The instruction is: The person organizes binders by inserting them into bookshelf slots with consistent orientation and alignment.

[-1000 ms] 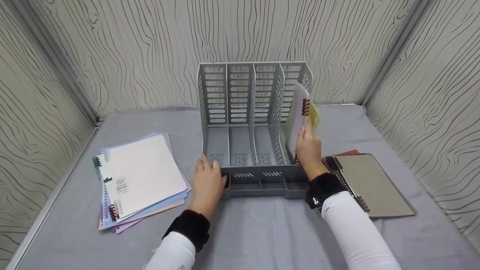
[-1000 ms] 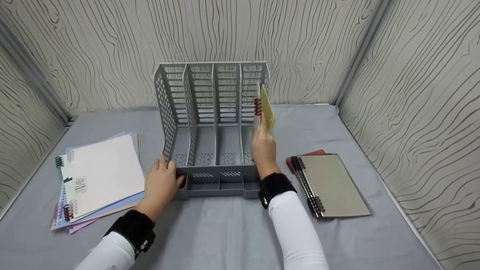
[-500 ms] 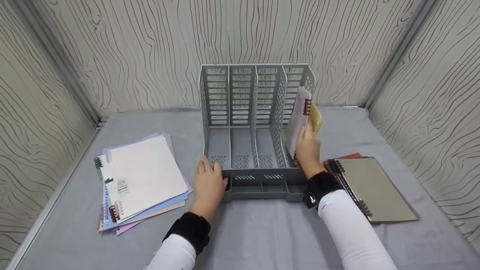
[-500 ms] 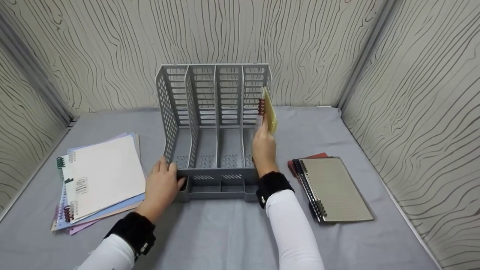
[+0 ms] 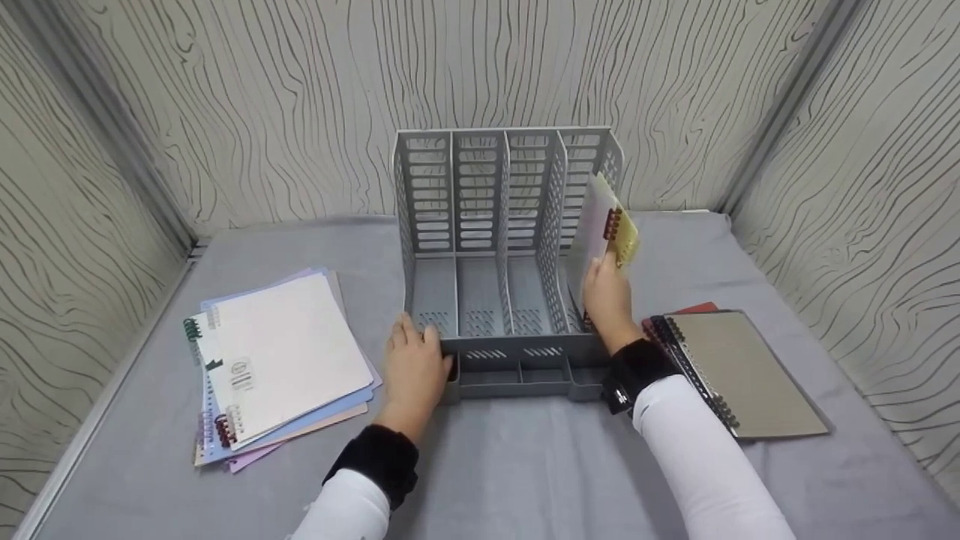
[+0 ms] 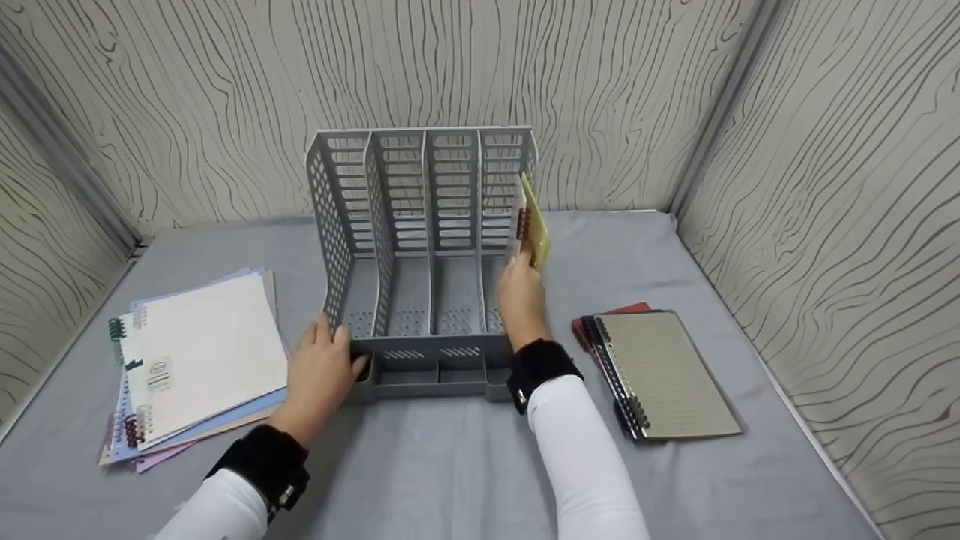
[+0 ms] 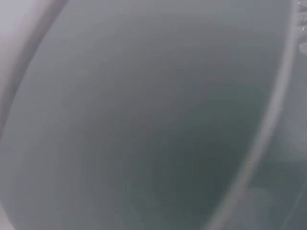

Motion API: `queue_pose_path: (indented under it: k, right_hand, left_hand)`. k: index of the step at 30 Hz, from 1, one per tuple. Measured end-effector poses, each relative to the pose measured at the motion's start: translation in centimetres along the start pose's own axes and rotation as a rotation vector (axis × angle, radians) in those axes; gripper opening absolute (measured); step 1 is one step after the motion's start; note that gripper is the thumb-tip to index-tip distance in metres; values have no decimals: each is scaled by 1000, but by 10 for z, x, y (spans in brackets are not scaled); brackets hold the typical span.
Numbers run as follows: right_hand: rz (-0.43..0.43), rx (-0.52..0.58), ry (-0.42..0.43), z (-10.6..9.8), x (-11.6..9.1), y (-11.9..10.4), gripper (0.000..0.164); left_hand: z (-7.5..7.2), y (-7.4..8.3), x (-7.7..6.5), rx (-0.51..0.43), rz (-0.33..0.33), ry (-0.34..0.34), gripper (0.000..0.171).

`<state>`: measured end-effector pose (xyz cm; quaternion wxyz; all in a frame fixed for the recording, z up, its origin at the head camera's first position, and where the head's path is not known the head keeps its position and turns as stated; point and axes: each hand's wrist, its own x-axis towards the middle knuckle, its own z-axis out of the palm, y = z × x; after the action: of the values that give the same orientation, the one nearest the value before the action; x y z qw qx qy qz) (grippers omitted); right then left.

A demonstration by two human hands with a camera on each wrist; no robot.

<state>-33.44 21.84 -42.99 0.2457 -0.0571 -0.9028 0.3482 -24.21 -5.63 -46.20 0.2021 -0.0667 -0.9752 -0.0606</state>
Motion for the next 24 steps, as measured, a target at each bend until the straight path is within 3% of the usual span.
queue_pose_path:
  k: [6, 10, 18, 24]
  right_hand:
    - [73, -80, -132, -6, -1, 2, 31]
    - [71, -138, -176, -9, -3, 3, 31]
    - [-18, -280, -153, -17, -11, 4, 31]
    - [-20, -211, -155, -21, -15, 10, 32]
  left_hand:
    - [1, -2, 1, -14, -4, -3, 48]
    - [0, -2, 1, -22, -12, -16, 48]
    - [-1, 0, -1, 3, 12, 31, 47]
    - [-1, 2, -2, -34, 5, 25, 47]
